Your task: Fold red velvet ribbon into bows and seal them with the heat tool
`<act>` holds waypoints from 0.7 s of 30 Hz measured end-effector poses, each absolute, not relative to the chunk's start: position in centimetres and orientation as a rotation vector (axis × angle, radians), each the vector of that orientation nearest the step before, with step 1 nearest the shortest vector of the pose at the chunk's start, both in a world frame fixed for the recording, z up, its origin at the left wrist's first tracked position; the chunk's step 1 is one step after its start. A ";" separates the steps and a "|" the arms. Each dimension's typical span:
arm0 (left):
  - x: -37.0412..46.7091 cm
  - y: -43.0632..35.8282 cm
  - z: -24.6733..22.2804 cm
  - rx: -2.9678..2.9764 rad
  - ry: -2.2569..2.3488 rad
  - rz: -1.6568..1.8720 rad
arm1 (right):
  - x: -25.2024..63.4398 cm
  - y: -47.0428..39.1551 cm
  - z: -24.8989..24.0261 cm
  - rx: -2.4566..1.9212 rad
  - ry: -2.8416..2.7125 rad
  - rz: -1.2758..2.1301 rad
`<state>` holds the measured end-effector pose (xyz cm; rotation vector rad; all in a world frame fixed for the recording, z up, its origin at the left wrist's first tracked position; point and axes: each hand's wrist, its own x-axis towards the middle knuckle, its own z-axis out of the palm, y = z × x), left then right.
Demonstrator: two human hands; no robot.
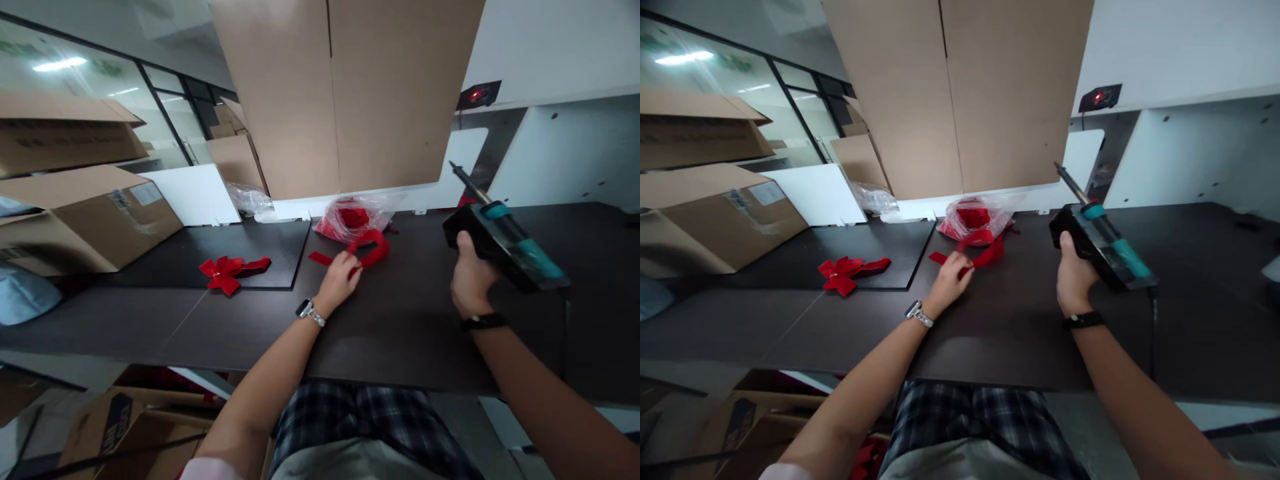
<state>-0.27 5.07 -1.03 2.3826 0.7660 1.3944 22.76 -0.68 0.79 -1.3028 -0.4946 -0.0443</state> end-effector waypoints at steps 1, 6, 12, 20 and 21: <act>0.3 4.9 -1.5 2.532 0.726 1.216 | 23.1 -0.6 0.9 -1.283 -0.464 -0.058; 0.6 5.1 -2.4 2.803 0.638 0.752 | 23.7 -0.2 1.3 -1.209 -0.418 -0.073; 0.4 5.3 -2.2 2.626 0.528 0.733 | 23.5 0.4 0.8 -1.148 -0.470 -0.043; 0.3 5.1 -2.2 1.995 0.652 0.920 | 23.1 0.0 0.5 -1.280 -0.595 0.082; 0.2 5.2 -2.0 1.913 0.697 0.965 | 23.1 -0.1 0.5 -1.280 -0.597 0.084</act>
